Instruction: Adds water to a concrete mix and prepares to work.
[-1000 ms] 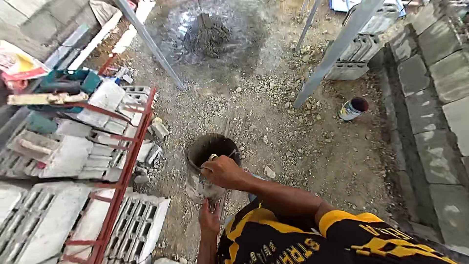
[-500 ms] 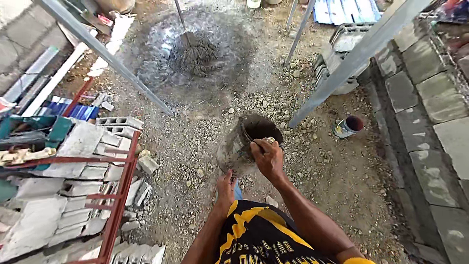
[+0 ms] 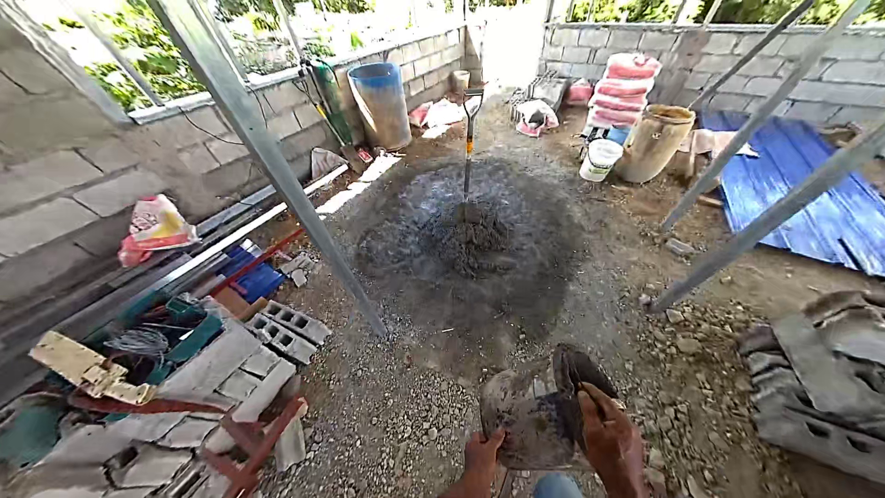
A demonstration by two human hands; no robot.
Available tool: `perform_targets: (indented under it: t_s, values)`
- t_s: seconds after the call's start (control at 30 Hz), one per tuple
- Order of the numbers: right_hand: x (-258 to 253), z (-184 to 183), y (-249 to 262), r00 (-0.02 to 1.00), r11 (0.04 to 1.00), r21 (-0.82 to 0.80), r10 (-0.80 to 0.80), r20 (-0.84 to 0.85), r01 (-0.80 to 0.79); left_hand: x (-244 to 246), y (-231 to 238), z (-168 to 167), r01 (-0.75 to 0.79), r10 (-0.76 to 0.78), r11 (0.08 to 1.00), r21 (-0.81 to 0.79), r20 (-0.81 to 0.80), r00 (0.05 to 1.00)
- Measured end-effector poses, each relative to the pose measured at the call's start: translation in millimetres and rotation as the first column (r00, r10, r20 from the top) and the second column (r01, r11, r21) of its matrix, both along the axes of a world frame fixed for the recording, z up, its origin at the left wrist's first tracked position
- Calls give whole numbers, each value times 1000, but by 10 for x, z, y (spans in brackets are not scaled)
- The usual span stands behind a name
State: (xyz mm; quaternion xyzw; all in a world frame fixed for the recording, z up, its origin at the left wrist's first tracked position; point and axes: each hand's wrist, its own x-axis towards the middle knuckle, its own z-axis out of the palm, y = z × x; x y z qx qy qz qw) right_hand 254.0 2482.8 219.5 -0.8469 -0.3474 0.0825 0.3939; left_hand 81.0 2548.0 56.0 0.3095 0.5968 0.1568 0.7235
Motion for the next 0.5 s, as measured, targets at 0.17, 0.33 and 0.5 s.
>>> perform_targets:
  t_s: [0.17,0.33,0.5]
  values:
    - [703,-218,1073,992,992,20,123,-36,-122,575,765,-66,-114,114,993,3,-65,991]
    - [1552,-462,2288,922,939,22,340,-185,-342,1325,1550,-319,-292,293,956,27,-98,951]
    - [2506,-308,3502,826,860,136,511,-238,-492,2148,2494,-2,-493,500,865,94,-81,862]
